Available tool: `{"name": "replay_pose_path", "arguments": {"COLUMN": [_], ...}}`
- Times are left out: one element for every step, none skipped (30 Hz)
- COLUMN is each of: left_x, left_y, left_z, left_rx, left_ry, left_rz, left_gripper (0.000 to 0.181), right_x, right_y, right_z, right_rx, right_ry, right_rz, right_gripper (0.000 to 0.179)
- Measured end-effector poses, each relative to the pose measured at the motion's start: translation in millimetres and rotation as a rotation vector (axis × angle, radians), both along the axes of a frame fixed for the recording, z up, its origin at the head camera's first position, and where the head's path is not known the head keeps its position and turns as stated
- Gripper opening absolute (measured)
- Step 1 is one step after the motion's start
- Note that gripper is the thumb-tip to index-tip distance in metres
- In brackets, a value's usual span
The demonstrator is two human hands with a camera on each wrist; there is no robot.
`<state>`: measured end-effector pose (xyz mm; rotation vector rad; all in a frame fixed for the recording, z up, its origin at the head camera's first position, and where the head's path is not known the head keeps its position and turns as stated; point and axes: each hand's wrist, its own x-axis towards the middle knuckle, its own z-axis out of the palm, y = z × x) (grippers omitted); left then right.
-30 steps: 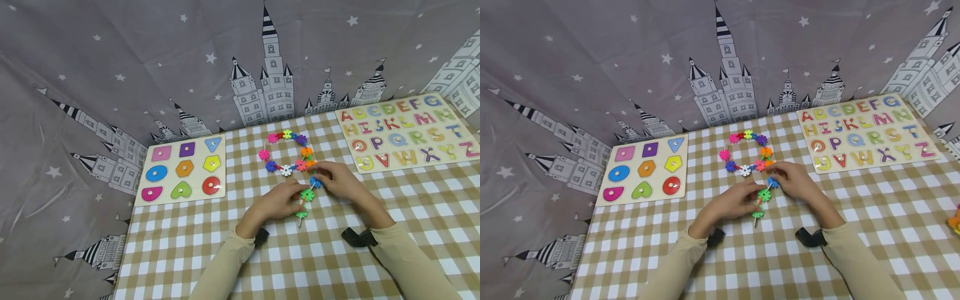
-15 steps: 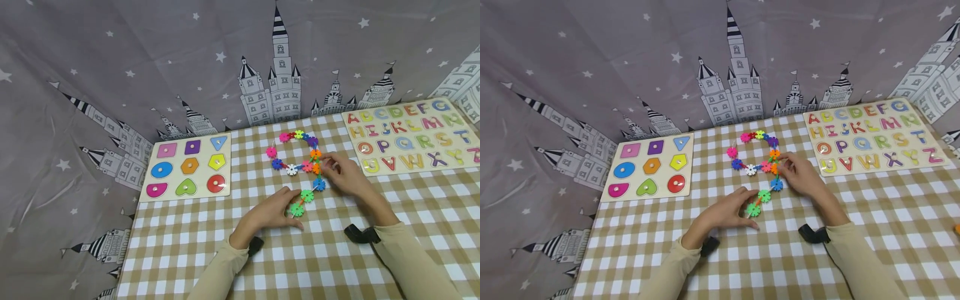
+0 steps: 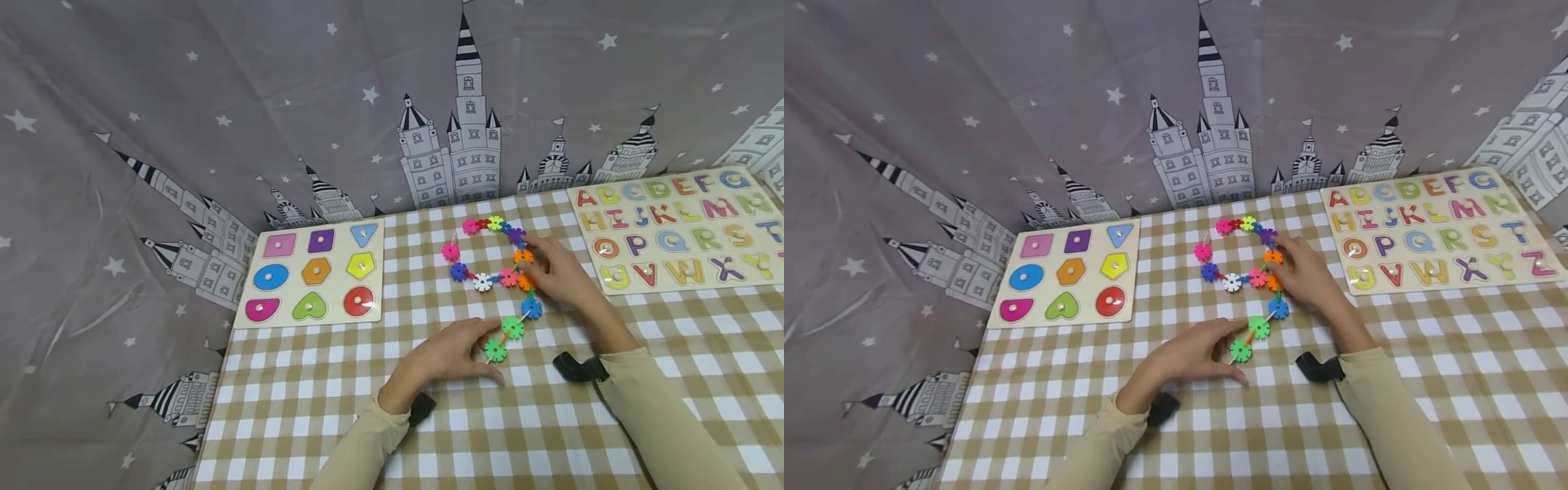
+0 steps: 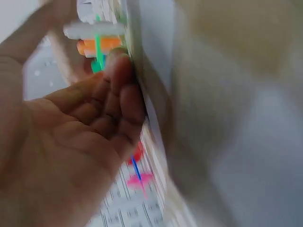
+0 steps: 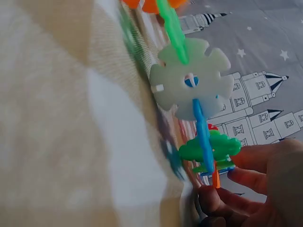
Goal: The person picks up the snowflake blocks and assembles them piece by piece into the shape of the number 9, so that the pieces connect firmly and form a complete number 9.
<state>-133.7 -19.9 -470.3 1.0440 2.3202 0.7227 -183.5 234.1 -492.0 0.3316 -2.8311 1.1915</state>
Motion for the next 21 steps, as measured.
{"name": "replay_pose_path", "arguments": {"left_x": [-3.2, -7.4, -12.7, -19.7, -27.4, -34.9, -44.3, -53.2, -61.7, -69.5, -75.6, -80.8, -85.2, -89.0, -92.3, -95.3, -98.3, -101.0, -103.8, -106.7, -109.4], "left_y": [-1.6, -3.4, -5.2, -6.8, -7.8, -9.4, -10.1, -10.5, -10.6, -10.8, -10.6, -10.5, -10.1, -9.4, -8.4, -7.2, -5.8, -4.3, -3.0, -1.9, -0.8], "left_z": [1.1, 3.9, 6.7, 9.8, 12.5, 14.7, 17.7, 19.8, 19.9, 19.2, 17.6, 15.6, 13.3, 10.4, 7.6, 5.0, 2.4, 0.4, -1.3, -2.9, -3.3], "left_rx": [0.027, 0.056, 0.093, 0.130, 0.168, 0.195, 0.220, 0.234, 0.245, 0.245, 0.240, 0.229, 0.222, 0.215, 0.207, 0.202, 0.199, 0.195, 0.189, 0.180, 0.172], "left_ry": [-0.007, -0.007, -0.005, 0.010, 0.035, 0.071, 0.110, 0.140, 0.160, 0.178, 0.186, 0.187, 0.173, 0.159, 0.145, 0.136, 0.128, 0.122, 0.124, 0.131, 0.139], "left_rz": [0.031, 0.074, 0.131, 0.193, 0.266, 0.345, 0.415, 0.480, 0.540, 0.588, 0.631, 0.660, 0.677, 0.687, 0.691, 0.692, 0.695, 0.698, 0.700, 0.703, 0.706], "left_gripper": [0.078, 0.074, 0.069, 0.064, 0.059, 0.054, 0.050, 0.046, 0.045, 0.045, 0.046, 0.047, 0.048, 0.049, 0.049, 0.049, 0.049, 0.048, 0.047, 0.045, 0.044], "right_x": [0.5, 0.1, -0.4, -2.6, -5.9, -11.1, -19.2, -28.2, -37.2, -47.2, -56.4, -65.5, -73.5, -80.9, -87.3, -93.3, -98.4, -102.9, -106.6, -110.0, -112.8], "right_y": [0, 1, 2, 3, 4, 4, 4, 3, 2, 0, -4, -7, -10, -14, -18, -21, -24, -27, -29, -31, -33], "right_z": [0.8, 2.0, 4.6, 7.5, 11.7, 15.1, 19.9, 24.9, 29.5, 32.6, 34.9, 35.6, 35.9, 35.6, 35.2, 34.1, 33.2, 32.5, 32.0, 31.7, 31.5], "right_rx": [-0.002, 0.002, 0.011, 0.023, 0.033, 0.037, 0.045, 0.065, 0.080, 0.087, 0.095, 0.114, 0.137, 0.158, 0.179, 0.199, 0.224, 0.247, 0.257, 0.264, 0.272], "right_ry": [0.009, 0.011, 0.007, 0.015, 0.012, 0.013, 0.011, 0.006, -0.001, -0.010, -0.033, -0.048, -0.068, -0.083, -0.095, -0.105, -0.108, -0.109, -0.108, -0.107, -0.105], "right_rz": [0.006, 0.013, 0.011, 0.019, 0.022, 0.037, 0.057, 0.083, 0.109, 0.149, 0.180, 0.218, 0.247, 0.272, 0.298, 0.323, 0.342, 0.362, 0.382, 0.397, 0.410], "right_gripper": [0.053, 0.053, 0.053, 0.053, 0.052, 0.052, 0.051, 0.050, 0.049, 0.049, 0.049, 0.049, 0.050, 0.051, 0.051, 0.052, 0.052, 0.052, 0.052, 0.050, 0.049]}}
